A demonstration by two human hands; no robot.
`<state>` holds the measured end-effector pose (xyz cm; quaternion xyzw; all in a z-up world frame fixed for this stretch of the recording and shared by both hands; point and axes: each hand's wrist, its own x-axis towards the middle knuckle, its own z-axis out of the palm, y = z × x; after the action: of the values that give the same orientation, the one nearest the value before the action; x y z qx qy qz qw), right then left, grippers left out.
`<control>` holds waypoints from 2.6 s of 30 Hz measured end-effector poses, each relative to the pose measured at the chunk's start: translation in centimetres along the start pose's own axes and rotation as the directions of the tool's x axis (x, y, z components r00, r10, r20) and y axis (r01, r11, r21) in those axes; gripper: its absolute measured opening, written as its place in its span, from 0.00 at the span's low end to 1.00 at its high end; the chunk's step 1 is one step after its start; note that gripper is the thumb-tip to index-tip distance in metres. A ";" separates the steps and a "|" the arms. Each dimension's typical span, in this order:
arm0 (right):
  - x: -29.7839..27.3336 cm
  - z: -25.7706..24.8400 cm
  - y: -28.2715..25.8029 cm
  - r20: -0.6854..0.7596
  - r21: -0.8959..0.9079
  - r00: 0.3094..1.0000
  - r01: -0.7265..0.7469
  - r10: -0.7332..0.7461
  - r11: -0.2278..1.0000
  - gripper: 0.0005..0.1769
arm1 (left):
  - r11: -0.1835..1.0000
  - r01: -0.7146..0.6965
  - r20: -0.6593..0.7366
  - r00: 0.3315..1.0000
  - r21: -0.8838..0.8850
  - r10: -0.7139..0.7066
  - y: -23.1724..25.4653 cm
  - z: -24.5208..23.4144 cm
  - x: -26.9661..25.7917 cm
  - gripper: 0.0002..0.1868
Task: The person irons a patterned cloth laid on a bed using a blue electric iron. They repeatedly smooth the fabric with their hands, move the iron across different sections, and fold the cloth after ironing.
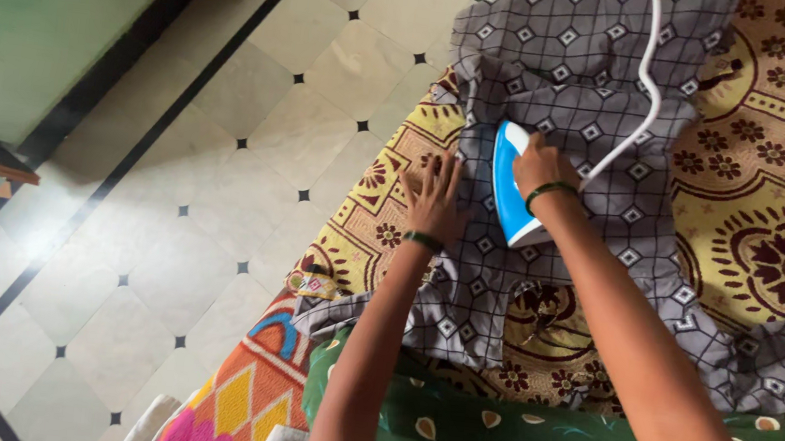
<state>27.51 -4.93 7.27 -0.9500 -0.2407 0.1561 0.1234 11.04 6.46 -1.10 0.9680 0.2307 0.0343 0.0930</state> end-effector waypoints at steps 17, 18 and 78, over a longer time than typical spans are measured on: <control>-3.3 -0.1 -5.4 0.023 -0.055 0.999 0.036 -0.035 0.998 0.22 | 0.995 0.098 0.266 0.959 -0.004 -0.093 -0.7 -2.2 -7.2 0.67; -3.0 -0.1 -5.5 0.001 -0.064 0.999 0.041 -0.041 0.997 0.22 | 0.996 0.090 0.268 0.960 -0.011 -0.084 -0.8 -2.2 -7.2 0.66; -9.3 1.5 0.4 0.043 -0.194 0.996 0.080 -0.073 0.978 0.17 | 0.876 0.231 -0.215 0.914 -0.424 -0.345 0.5 1.3 -6.2 0.12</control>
<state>19.35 -9.60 7.95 -0.9446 -0.2934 0.1436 0.0312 5.91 3.04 -2.43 0.8691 0.3728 0.2034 0.2537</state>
